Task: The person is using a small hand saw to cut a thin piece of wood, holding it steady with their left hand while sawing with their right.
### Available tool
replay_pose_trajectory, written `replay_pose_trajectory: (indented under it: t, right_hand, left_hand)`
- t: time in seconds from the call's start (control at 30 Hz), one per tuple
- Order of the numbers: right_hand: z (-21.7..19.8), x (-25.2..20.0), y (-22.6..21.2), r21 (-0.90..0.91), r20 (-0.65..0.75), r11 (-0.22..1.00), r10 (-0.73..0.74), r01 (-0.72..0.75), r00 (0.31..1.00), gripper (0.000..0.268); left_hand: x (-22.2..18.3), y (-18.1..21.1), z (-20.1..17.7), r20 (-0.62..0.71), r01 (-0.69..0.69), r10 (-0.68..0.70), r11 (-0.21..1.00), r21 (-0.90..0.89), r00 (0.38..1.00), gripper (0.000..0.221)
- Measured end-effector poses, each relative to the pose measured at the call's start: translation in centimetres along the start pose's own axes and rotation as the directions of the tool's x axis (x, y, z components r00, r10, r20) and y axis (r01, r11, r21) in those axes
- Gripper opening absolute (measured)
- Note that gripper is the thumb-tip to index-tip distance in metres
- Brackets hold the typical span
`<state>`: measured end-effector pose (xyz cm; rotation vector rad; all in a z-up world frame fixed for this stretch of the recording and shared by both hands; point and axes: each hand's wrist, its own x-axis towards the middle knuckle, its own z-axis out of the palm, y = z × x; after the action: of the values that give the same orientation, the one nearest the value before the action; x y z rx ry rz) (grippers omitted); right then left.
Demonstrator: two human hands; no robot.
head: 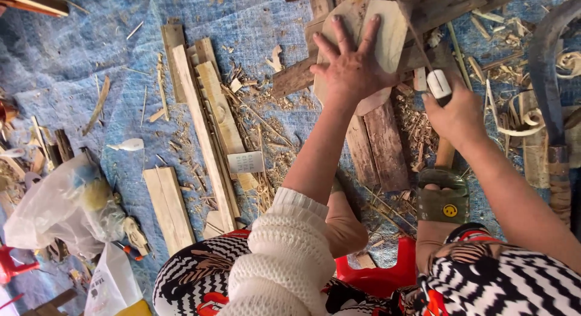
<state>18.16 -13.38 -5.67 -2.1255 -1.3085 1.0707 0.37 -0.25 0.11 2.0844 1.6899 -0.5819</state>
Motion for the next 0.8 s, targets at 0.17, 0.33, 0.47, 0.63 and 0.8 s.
replay_pose_trajectory:
  t: [0.17, 0.33, 0.47, 0.63, 0.8]
  right_hand:
    - [-0.3, -5.1, 0.6, 0.079, 0.067, 0.988, 0.129, -0.134, 0.989, 0.061]
    - [-0.2, -12.9, 8.6, 0.002, 0.000, 0.999, 0.048, -0.048, 0.999, 0.061]
    - [0.3, -11.6, 9.0, -0.016, 0.003, 0.997, 0.076, -0.076, 0.997, 0.056]
    - [-1.1, -2.9, -1.7, 0.087, 0.119, 0.977, 0.182, -0.192, 0.976, 0.049]
    - [-0.2, -2.0, -1.3, 0.013, 0.107, 0.978, 0.205, -0.207, 0.973, 0.045]
  left_hand:
    - [0.0, 0.1, -0.1, 0.003, 0.020, -0.020, 1.000, -0.001, 1.000, 0.125]
    - [0.2, -0.3, 0.4, -0.022, 0.008, -0.008, 1.000, 0.012, 1.000, 0.128]
    - [0.3, -0.3, 0.8, -0.027, -0.022, 0.023, 0.999, 0.026, 0.999, 0.130]
    - [-0.2, 0.0, -0.2, -0.005, -0.022, 0.022, 0.999, 0.027, 1.000, 0.125]
    - [-0.3, 0.2, 0.0, -0.037, 0.018, -0.018, 1.000, 0.002, 0.999, 0.124]
